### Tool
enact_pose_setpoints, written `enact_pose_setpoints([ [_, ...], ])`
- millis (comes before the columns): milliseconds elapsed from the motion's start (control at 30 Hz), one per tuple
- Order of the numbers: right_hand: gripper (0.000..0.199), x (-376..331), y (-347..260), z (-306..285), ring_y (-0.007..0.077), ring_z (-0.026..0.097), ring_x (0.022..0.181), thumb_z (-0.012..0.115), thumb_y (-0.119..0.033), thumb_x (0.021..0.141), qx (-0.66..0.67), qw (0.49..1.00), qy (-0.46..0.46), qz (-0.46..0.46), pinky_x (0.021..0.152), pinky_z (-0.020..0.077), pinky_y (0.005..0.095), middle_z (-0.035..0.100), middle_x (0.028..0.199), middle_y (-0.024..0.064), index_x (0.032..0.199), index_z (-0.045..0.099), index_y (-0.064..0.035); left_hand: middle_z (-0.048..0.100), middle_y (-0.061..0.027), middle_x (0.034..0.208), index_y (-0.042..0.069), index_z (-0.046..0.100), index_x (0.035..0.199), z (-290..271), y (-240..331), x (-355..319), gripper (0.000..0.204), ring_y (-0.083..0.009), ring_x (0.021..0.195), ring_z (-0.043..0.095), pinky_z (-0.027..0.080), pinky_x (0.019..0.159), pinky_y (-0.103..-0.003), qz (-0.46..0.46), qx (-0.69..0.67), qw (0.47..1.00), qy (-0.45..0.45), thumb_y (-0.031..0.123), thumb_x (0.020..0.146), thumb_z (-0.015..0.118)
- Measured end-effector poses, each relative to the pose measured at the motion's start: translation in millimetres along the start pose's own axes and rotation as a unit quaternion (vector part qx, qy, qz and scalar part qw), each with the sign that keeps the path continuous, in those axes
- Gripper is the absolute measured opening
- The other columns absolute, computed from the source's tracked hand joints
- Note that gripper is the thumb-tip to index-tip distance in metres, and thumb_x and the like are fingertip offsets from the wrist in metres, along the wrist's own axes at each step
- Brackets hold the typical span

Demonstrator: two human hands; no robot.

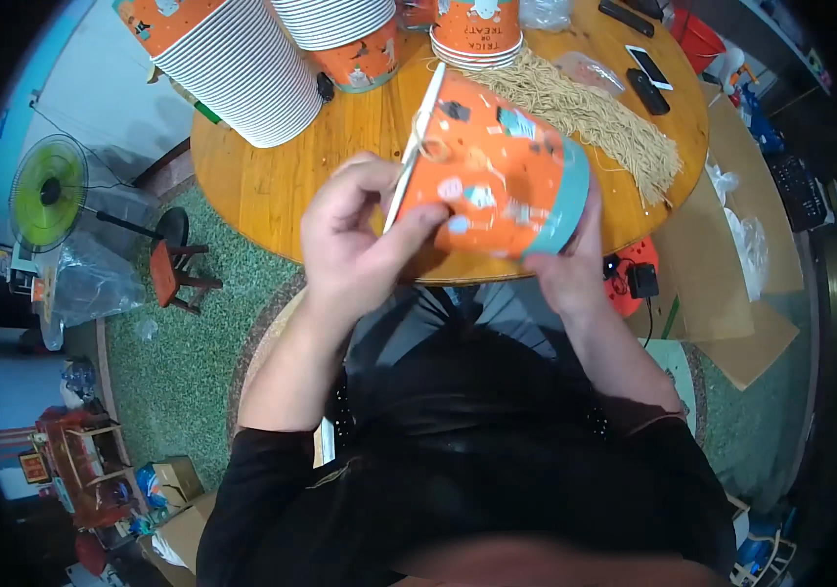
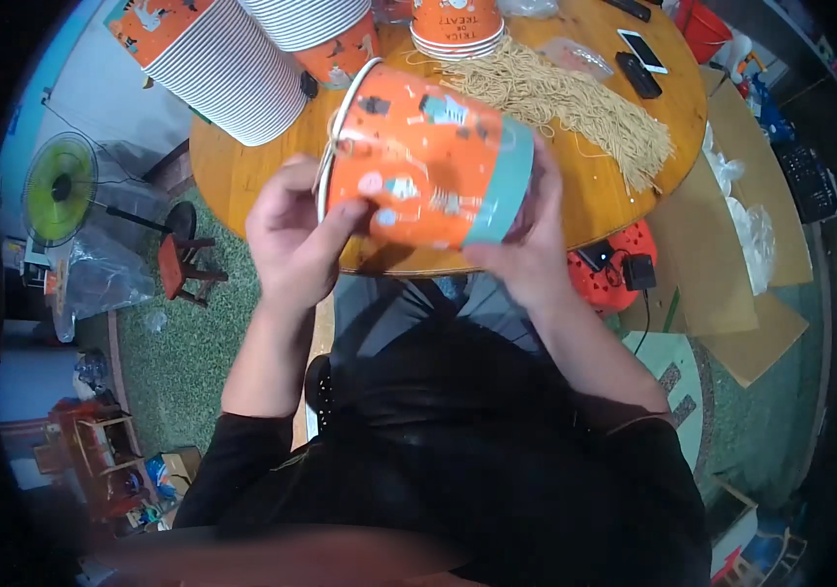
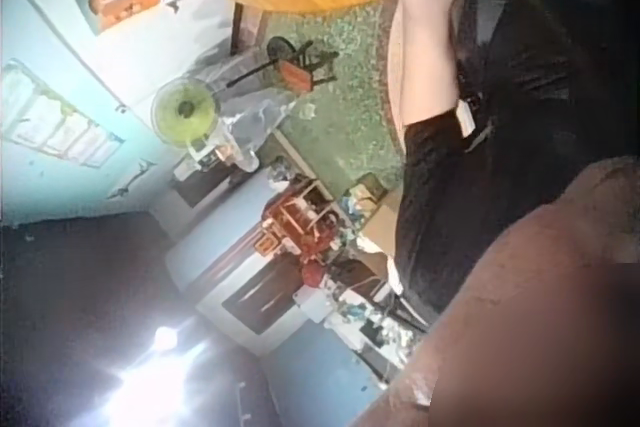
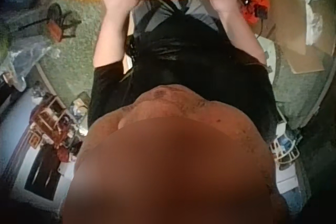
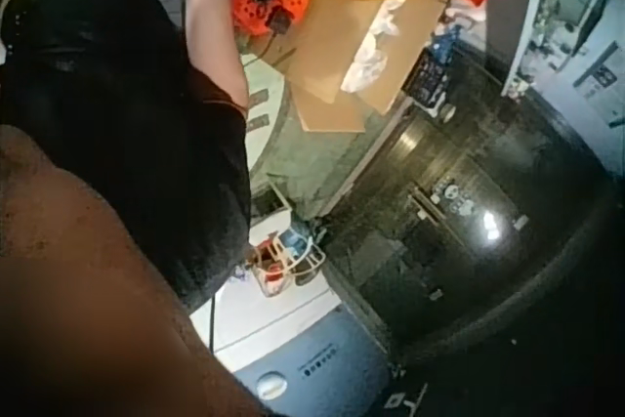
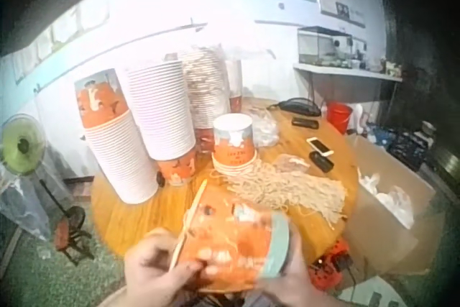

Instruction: Assembling paper bowls by threading and knotting fiber strings through pre-punched holes.

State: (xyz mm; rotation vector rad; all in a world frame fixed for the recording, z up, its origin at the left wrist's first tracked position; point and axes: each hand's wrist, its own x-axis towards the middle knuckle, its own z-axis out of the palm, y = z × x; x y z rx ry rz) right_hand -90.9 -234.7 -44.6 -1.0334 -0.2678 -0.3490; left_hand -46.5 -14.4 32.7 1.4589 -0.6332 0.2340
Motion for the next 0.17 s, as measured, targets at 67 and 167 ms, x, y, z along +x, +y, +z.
enact_pose_setpoints([
  [67,0.116,23,-20,5,0.0304,0.04,0.146,0.092,-0.016,0.073,-0.083,0.996,0.015,-0.017,0.117,0.042,0.0486,0.032,0.16,0.0158,0.16,0.016,-0.0098,0.058,-0.0021,0.089,-0.001,0.066,0.102,-8,-31,6,0.029,-0.0093,0.077,0.057,0.05,0.071,-0.025,0.09,0.176,0.979,0.05,0.004,0.082,0.087],
  [167,0.111,51,-33,-1,0.0328,0.045,0.143,0.088,-0.016,0.076,-0.212,0.972,-0.013,-0.099,0.114,0.0466,0.0479,0.033,0.159,0.0178,0.16,0.017,-0.0089,0.06,-0.0041,0.098,0.001,0.067,0.101,-1,-61,17,0.028,-0.0133,0.079,0.06,0.051,0.075,-0.025,-0.042,0.054,0.991,0.119,0.009,0.084,0.087],
])
